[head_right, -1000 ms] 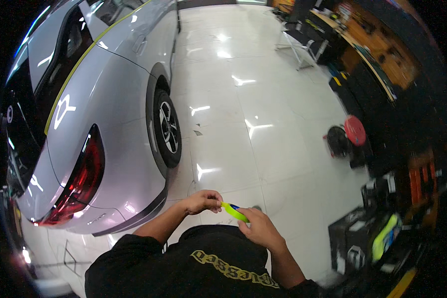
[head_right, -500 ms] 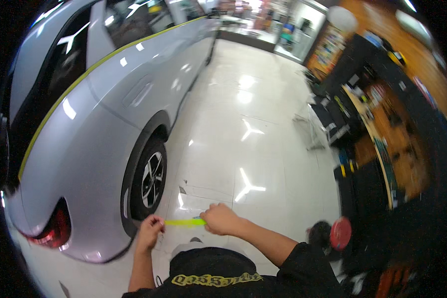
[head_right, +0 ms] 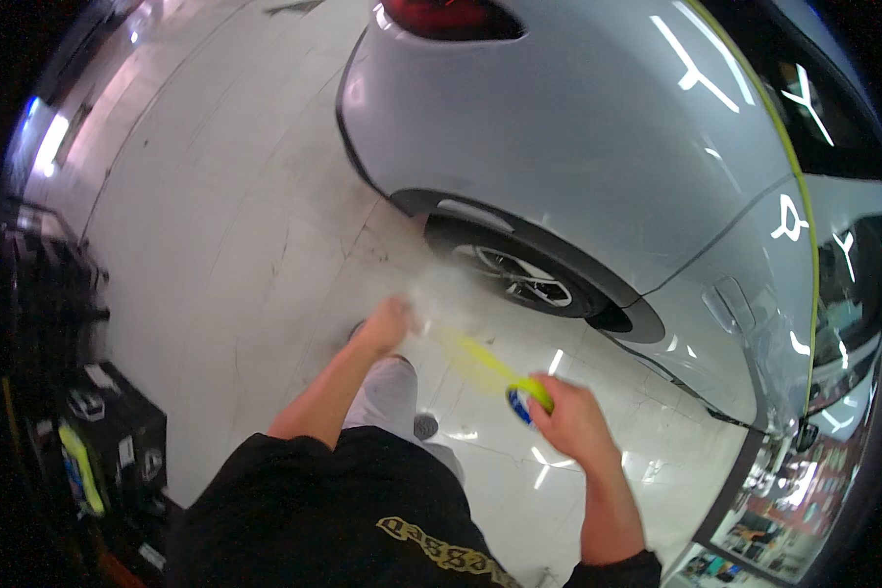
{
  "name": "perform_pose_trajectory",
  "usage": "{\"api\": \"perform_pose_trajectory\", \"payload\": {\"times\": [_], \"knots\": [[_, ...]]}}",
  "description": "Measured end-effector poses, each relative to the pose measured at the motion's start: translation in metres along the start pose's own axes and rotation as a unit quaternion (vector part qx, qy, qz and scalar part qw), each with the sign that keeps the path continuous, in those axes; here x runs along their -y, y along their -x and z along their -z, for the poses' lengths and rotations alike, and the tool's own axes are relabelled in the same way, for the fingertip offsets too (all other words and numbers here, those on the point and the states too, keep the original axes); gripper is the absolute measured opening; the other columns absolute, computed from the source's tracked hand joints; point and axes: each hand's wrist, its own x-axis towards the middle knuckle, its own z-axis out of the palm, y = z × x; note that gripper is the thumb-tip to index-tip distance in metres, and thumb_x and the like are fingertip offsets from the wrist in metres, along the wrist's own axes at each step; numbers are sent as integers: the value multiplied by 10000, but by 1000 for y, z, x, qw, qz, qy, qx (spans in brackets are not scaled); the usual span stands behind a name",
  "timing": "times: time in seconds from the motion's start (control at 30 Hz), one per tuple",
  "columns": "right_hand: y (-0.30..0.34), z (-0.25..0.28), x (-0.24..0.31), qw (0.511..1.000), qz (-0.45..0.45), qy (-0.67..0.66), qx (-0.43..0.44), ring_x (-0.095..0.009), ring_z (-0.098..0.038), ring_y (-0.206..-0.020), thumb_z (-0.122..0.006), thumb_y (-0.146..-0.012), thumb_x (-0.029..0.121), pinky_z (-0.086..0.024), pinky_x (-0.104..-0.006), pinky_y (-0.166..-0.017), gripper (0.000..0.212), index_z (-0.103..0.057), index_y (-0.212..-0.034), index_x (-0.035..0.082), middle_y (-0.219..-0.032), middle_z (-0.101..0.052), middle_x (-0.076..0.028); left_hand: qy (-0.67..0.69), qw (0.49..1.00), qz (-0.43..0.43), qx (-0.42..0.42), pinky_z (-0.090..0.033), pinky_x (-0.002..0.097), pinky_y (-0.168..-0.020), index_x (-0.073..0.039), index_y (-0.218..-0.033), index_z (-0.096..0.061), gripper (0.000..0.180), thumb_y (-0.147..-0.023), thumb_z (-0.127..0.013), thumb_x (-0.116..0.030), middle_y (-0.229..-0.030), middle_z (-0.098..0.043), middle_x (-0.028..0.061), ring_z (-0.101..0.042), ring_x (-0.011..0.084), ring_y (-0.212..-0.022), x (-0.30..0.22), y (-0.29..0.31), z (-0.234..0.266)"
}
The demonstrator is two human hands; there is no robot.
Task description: The person applies bright yellow tape along the lower body panels and wheel arches of a silver car. They unroll the tape, press it onto the curved surfaces, and smooth it down by hand to ensure adhesion.
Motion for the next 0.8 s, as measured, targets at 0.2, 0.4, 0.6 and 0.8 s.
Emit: {"api": "perform_pose_trajectory", "payload": {"times": [0.2,0.4,0.6,0.8], "knots": [[-130,31,86,960,211,179,35,-406,-644,-1003,-629,-919,188,-499,-466,-903,376,-609,-1269,51,-1101,-688,-207,473,869,-41,-140,-492,294,-709,-80,-1003,-616,43,-972,-587,-85,-879,-602,11,-577,130,-764,98,-103,11],[-272,-35,141,923,218,315,30,-385,-659,-972,-520,-941,95,-516,-489,-881,322,-613,-1246,57,-1033,-665,-198,611,767,-5,-194,-511,300,-733,-71,-1029,-605,58,-973,-605,-83,-912,-625,24,-612,141,-793,151,-247,38],[-353,-86,123,870,306,386,-22,-378,-668,-901,-565,-918,96,-542,-481,-782,206,-635,-1105,44,-904,-636,-178,606,742,-65,-278,-522,270,-725,-29,-1096,-619,150,-966,-647,-98,-1007,-659,66,-645,155,-856,193,-345,32],[-381,-91,135,845,331,416,-60,-365,-676,-831,-601,-918,119,-547,-481,-733,207,-639,-1110,50,-883,-633,-165,635,672,-75,-373,-504,266,-656,-15,-1082,-617,189,-913,-688,-62,-937,-647,53,-620,137,-762,184,-387,13]]}}
